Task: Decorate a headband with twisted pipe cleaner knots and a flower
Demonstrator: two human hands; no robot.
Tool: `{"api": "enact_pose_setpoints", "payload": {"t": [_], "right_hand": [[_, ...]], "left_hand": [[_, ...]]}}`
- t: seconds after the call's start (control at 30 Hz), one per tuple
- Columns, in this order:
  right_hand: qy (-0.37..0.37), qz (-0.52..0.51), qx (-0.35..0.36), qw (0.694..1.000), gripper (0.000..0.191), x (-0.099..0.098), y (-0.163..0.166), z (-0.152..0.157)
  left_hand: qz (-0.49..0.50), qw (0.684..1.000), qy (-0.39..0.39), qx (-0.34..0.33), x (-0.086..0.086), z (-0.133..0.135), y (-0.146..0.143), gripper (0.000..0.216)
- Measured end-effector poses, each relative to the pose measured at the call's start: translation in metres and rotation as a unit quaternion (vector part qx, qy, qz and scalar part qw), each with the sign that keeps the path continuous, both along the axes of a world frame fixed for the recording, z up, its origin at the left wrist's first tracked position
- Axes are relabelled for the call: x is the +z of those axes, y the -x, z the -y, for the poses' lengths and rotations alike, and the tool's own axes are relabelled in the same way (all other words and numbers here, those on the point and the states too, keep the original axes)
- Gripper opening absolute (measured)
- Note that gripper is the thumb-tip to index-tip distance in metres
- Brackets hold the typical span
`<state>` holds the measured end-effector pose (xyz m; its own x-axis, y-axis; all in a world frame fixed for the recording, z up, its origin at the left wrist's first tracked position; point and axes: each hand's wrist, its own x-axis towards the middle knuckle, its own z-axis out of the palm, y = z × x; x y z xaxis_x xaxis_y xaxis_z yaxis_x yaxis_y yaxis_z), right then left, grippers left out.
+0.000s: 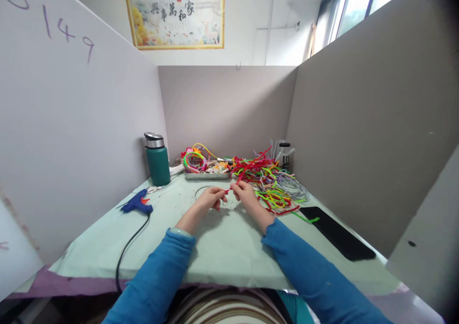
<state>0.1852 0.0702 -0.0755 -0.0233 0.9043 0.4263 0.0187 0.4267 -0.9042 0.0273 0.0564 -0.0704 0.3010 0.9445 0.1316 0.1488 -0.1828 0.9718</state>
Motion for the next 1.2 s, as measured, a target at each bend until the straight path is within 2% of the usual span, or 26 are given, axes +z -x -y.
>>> {"api": "enact_pose_setpoints", "payload": {"t": [0.17, 0.43, 0.57, 0.77, 0.83, 0.93, 1.0, 1.2], "right_hand": [[0.013, -0.04, 0.002, 0.999, 0.035, 0.003, -0.002, 0.002], [0.012, -0.037, -0.003, 0.999, 0.035, 0.004, -0.003, 0.001], [0.007, -0.027, -0.003, 1.0, 0.034, 0.002, -0.001, 0.001], [-0.022, 0.015, -0.012, 1.0, 0.034, -0.001, 0.006, 0.001], [-0.018, 0.001, -0.02, 1.0, 0.034, -0.001, 0.005, 0.001], [-0.006, -0.04, -0.027, 0.999, 0.034, 0.001, 0.001, 0.0], [-0.004, -0.05, -0.024, 0.998, 0.034, 0.002, -0.001, 0.0], [-0.012, 0.002, -0.038, 0.999, 0.033, -0.004, -0.001, -0.006]], "left_hand": [[-0.007, 1.0, 0.003, -0.014, 0.0, 0.0, 0.002, 0.033], [-0.032, 0.999, -0.008, -0.011, 0.003, 0.003, 0.001, 0.031], [-0.088, 0.996, -0.001, 0.021, 0.003, 0.002, 0.002, 0.029], [-0.168, 0.978, 0.038, 0.117, 0.006, 0.003, -0.001, 0.017], [-0.138, 0.986, 0.038, 0.084, 0.009, 0.005, -0.001, 0.019], [-0.056, 0.998, 0.022, -0.027, 0.011, 0.008, 0.0, 0.024], [-0.039, 0.998, 0.02, -0.054, 0.011, 0.008, 0.001, 0.026], [-0.128, 0.991, -0.024, 0.04, 0.002, 0.004, 0.001, 0.033]]}}
